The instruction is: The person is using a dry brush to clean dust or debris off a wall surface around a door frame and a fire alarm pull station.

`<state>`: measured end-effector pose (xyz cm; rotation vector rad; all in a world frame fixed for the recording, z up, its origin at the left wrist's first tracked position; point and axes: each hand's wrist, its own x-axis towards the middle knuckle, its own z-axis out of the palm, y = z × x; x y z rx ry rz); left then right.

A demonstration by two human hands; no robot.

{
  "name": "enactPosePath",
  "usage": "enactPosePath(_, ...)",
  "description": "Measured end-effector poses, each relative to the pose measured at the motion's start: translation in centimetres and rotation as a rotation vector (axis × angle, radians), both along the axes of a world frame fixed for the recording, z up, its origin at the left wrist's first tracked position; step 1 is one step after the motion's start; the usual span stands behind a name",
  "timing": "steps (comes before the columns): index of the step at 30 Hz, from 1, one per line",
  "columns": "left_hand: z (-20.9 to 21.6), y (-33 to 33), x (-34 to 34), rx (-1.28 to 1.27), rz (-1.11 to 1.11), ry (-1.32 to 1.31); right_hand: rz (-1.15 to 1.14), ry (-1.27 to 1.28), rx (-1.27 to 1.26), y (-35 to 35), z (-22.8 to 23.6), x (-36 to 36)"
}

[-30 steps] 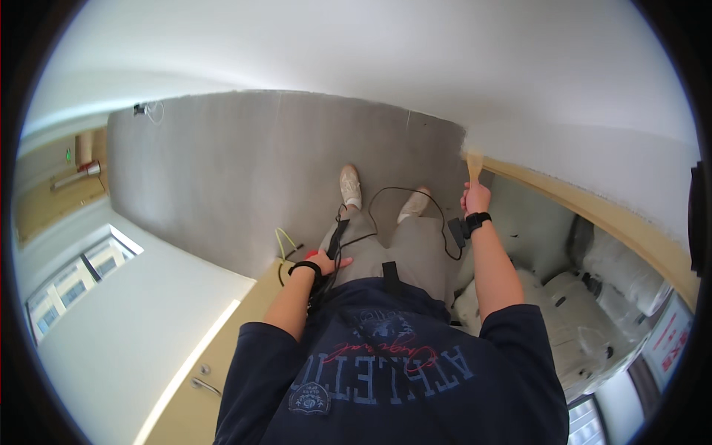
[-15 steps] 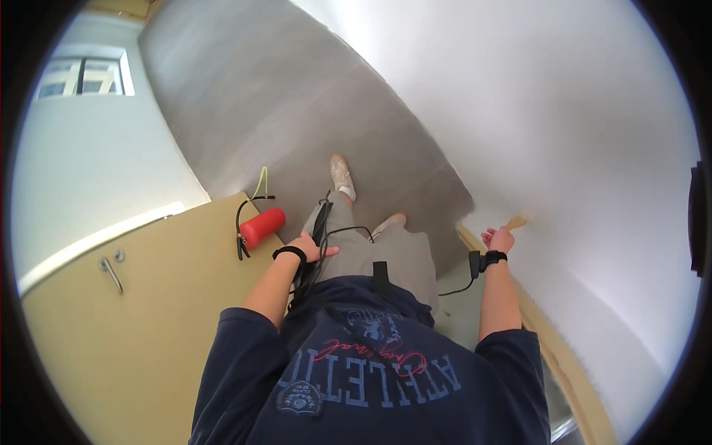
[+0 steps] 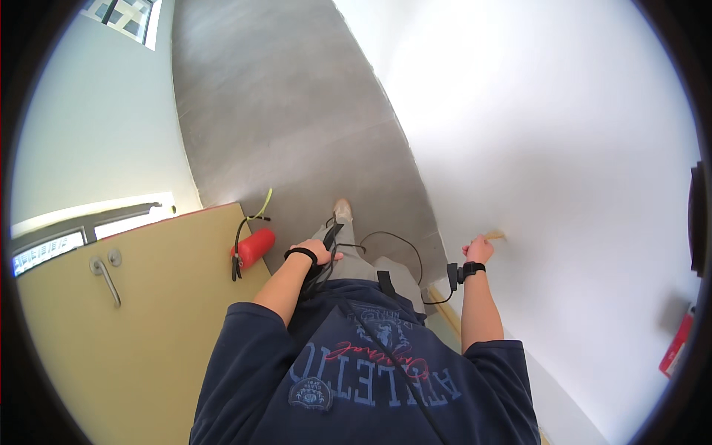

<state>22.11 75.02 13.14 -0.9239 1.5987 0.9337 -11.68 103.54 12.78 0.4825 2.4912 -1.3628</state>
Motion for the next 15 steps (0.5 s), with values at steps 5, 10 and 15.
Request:
enactPosePath(5,-0.6,-7.9,6.7,-0.049,-0.014,0.348,-0.009,0.089,0.063,-7.6,7.2,5.2)
enactPosePath(10,-0.4,-13.2,14.2,-0.117,0.172,0.637,-0.054,0.122,0.037,-13.4,12.8,9.9)
enactPosePath(15,-1.3,-17.0,23.8,-0.120,0.215,0.699,-0.068,0.068,0.078,-19.3,15.7,17.1)
